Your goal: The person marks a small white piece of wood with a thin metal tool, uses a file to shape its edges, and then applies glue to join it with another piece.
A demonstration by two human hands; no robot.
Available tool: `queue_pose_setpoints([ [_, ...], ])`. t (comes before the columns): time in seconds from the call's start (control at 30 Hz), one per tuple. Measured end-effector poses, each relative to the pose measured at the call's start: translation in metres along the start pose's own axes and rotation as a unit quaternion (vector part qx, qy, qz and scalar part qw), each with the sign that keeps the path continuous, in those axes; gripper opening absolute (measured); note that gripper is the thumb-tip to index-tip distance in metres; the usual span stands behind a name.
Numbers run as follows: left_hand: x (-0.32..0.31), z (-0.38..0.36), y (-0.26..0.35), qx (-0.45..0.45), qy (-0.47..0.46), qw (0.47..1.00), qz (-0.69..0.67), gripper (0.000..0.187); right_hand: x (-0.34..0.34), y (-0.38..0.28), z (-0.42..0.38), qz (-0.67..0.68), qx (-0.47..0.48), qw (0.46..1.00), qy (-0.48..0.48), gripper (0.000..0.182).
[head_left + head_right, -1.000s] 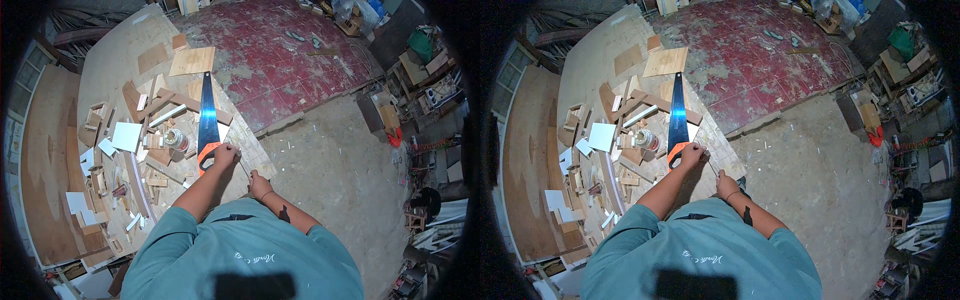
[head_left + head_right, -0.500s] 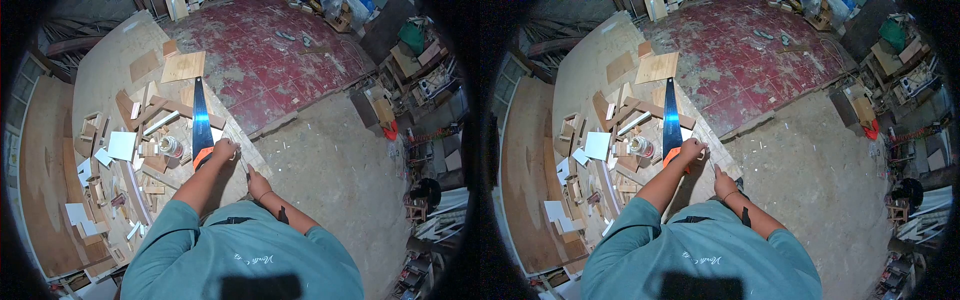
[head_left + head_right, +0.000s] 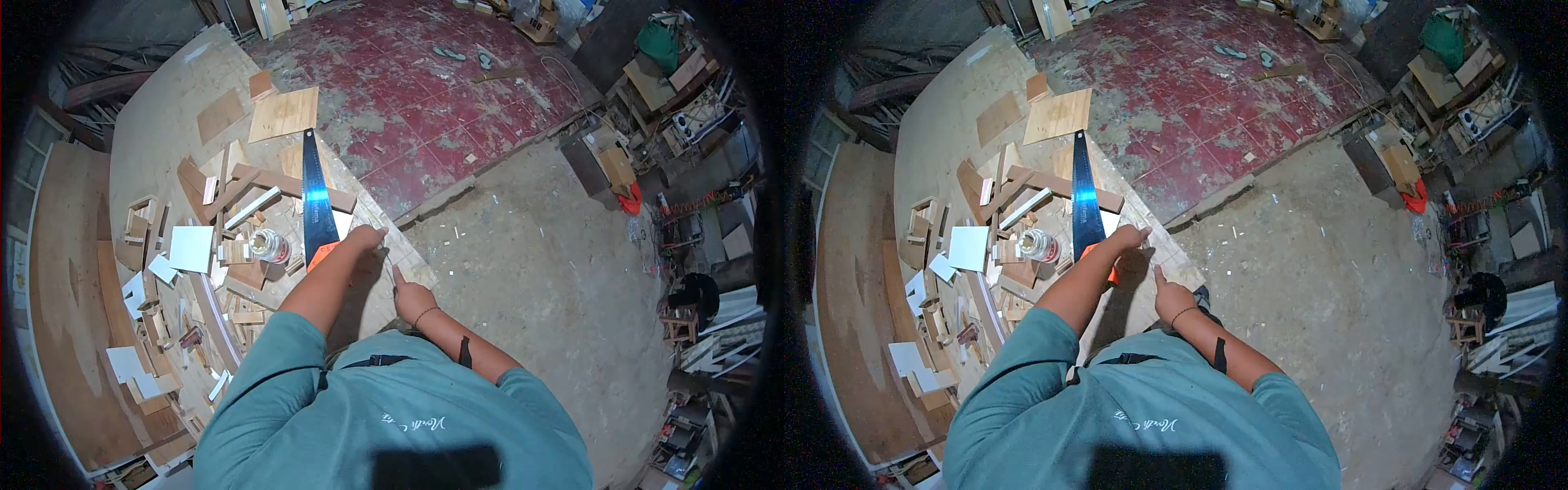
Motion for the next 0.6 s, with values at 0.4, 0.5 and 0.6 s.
queue_pose_setpoints([
  [0.4, -0.003, -0.009, -0.024, -0.039, 0.071, 0.985, -0.151, 0.078, 0.029, -0.017, -0.005, -0.013, -0.006, 0.998, -0.055, 0.059],
  [0.5, -0.006, -0.009, -0.024, -0.045, 0.055, 0.985, -0.156, 0.076, 0.02, -0.013, 0.005, -0.003, -0.006, 0.999, -0.038, 0.057],
  [0.6, -0.004, -0.022, -0.015, -0.045, 0.023, 0.984, -0.173, 0.072, 0.01, -0.011, 0.015, 0.008, -0.015, 1.0, -0.026, 0.055],
])
Point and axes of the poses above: each hand's wrist, its own z-axis towards the middle knuckle, its own x-axis out of the back of the hand, y = z × x, the point moved 8 cm from there along z, towards the middle knuckle, and after that the axes turned 12 degrees about -z, right-handed, at the moved point
